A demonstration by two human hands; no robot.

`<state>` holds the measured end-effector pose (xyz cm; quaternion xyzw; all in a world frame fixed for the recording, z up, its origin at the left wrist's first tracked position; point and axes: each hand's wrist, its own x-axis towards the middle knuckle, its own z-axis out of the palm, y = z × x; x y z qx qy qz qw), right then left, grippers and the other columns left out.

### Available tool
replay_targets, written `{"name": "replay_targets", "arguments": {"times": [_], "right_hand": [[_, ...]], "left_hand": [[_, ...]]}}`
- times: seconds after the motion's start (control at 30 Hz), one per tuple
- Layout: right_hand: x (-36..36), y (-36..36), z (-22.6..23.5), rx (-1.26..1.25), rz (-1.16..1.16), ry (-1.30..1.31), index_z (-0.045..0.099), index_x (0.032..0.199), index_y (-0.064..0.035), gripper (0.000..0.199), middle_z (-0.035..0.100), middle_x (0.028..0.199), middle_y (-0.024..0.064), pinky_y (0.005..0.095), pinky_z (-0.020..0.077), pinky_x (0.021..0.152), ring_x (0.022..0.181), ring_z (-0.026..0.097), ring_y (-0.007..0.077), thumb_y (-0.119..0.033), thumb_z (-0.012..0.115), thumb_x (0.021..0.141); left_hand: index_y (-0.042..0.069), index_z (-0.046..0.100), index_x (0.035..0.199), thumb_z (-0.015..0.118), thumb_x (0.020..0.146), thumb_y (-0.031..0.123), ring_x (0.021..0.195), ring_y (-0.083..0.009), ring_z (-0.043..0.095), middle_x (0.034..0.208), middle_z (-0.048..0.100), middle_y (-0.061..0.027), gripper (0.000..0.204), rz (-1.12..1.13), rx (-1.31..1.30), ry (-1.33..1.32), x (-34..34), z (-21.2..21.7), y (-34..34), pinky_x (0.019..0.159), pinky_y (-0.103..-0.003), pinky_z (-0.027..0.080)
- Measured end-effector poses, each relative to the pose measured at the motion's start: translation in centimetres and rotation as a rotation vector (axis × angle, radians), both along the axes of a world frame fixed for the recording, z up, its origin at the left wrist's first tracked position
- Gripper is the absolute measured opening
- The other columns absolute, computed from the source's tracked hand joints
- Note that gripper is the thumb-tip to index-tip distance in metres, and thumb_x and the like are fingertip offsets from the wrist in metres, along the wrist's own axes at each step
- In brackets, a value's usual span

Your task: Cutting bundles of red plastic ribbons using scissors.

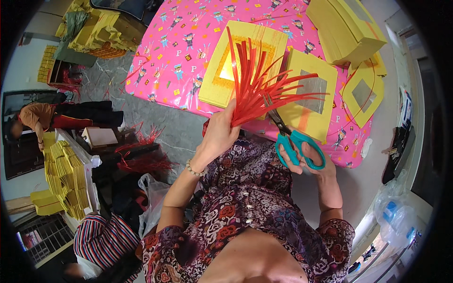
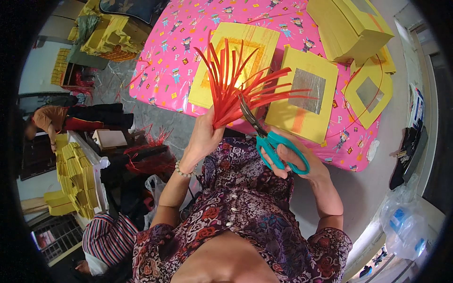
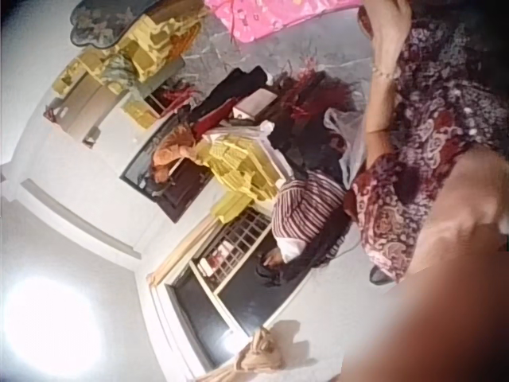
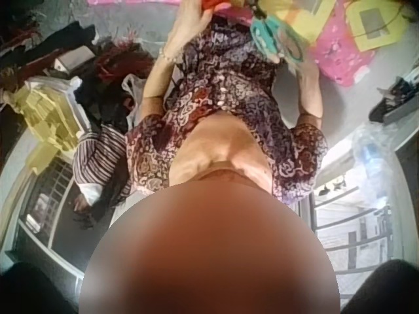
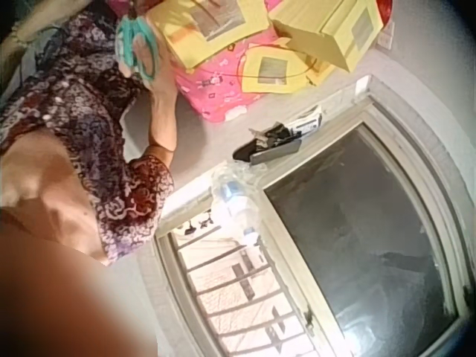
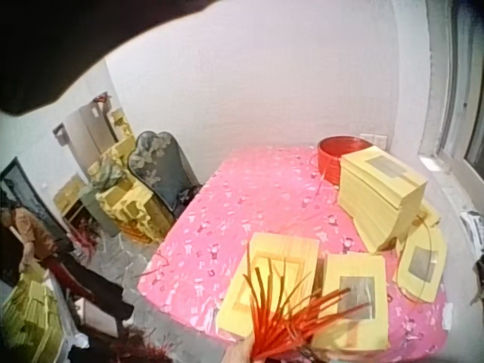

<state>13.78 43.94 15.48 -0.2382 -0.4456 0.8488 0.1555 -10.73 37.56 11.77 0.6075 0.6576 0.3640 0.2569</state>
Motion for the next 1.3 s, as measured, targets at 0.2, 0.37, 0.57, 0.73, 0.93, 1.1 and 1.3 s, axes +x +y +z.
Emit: {"name": "replay_targets", "arguments": {"times": [0.2, 0.37, 0.57, 0.73, 0.93, 1.1, 1.3], "right_hand": [[0.3, 0.3, -0.2, -0.104, 0.055, -0.036, 0.031, 0.138, 0.0000, 0.085, 0.060, 0.103, 0.0126, 0.0169, 0.0265, 0.046, 0.059, 0.048, 0.0053, -0.053, 0.063, 0.079], [-0.4, -0.5, 0.3, -0.005, -0.065, -0.044, 0.046, 0.115, 0.0016, 0.057, 0.054, 0.079, 0.0047, 0.0184, 0.0318, 0.043, 0.051, 0.046, 0.0060, -0.048, 0.055, 0.088], [-0.4, 0.6, 0.3, -0.027, 0.036, -0.004, 0.047, 0.108, 0.0005, 0.057, 0.051, 0.074, 0.0031, 0.0188, 0.0293, 0.043, 0.049, 0.044, 0.0060, -0.051, 0.056, 0.085], [-0.4, -0.4, -0.4, -0.044, -0.121, -0.085, 0.047, 0.102, -0.0007, 0.056, 0.049, 0.071, 0.0021, 0.0187, 0.0284, 0.043, 0.049, 0.044, 0.0054, -0.053, 0.057, 0.084], [0.4, 0.1, -0.3, -0.072, -0.024, -0.096, 0.038, 0.133, -0.0013, 0.080, 0.058, 0.096, 0.0166, 0.0202, 0.0355, 0.047, 0.052, 0.051, 0.0117, -0.052, 0.066, 0.077], [-0.4, -0.4, 0.2, -0.051, -0.160, -0.070, 0.045, 0.120, 0.0019, 0.059, 0.052, 0.074, 0.0065, 0.0192, 0.0316, 0.041, 0.045, 0.041, 0.0070, -0.043, 0.061, 0.086], [0.2, -0.5, -1.5, 0.054, -0.093, 0.036, 0.041, 0.125, 0.0022, 0.071, 0.053, 0.079, 0.0082, 0.0191, 0.0308, 0.039, 0.042, 0.043, 0.0081, -0.050, 0.063, 0.081]], "left_hand": [[-0.001, 0.045, 0.116, 0.054, 0.074, -0.002, 0.077, -0.0426, 0.057, 0.080, 0.059, -0.0245, 0.043, -0.015, 0.003, -0.045, 0.2, 0.7, 0.0, 0.065, -0.046, 0.045], [-0.001, 0.046, 0.115, 0.055, 0.074, -0.002, 0.077, -0.0427, 0.057, 0.081, 0.059, -0.0244, 0.042, -0.036, -0.015, -0.038, 0.1, 0.7, 0.0, 0.065, -0.045, 0.045], [-0.003, 0.046, 0.114, 0.056, 0.074, 0.000, 0.081, -0.0432, 0.056, 0.083, 0.059, -0.0251, 0.041, -0.093, -0.021, -0.011, 0.0, -0.2, -0.2, 0.067, -0.046, 0.044], [-0.002, 0.046, 0.115, 0.056, 0.074, 0.001, 0.082, -0.0431, 0.055, 0.086, 0.059, -0.0255, 0.043, -0.115, -0.047, -0.054, 0.1, 0.3, 0.0, 0.068, -0.046, 0.045], [-0.002, 0.047, 0.117, 0.055, 0.074, 0.000, 0.085, -0.0424, 0.056, 0.089, 0.059, -0.0254, 0.044, -0.128, -0.065, -0.096, 0.0, 0.5, 0.1, 0.069, -0.045, 0.045], [-0.002, 0.047, 0.117, 0.055, 0.074, -0.001, 0.085, -0.0419, 0.056, 0.090, 0.060, -0.0254, 0.044, -0.120, -0.072, -0.105, 0.1, 1.0, 0.0, 0.070, -0.044, 0.046], [-0.002, 0.046, 0.117, 0.055, 0.074, -0.001, 0.084, -0.0421, 0.056, 0.087, 0.059, -0.0256, 0.044, -0.086, -0.108, -0.101, 0.0, 1.0, 0.1, 0.069, -0.045, 0.045]]}}
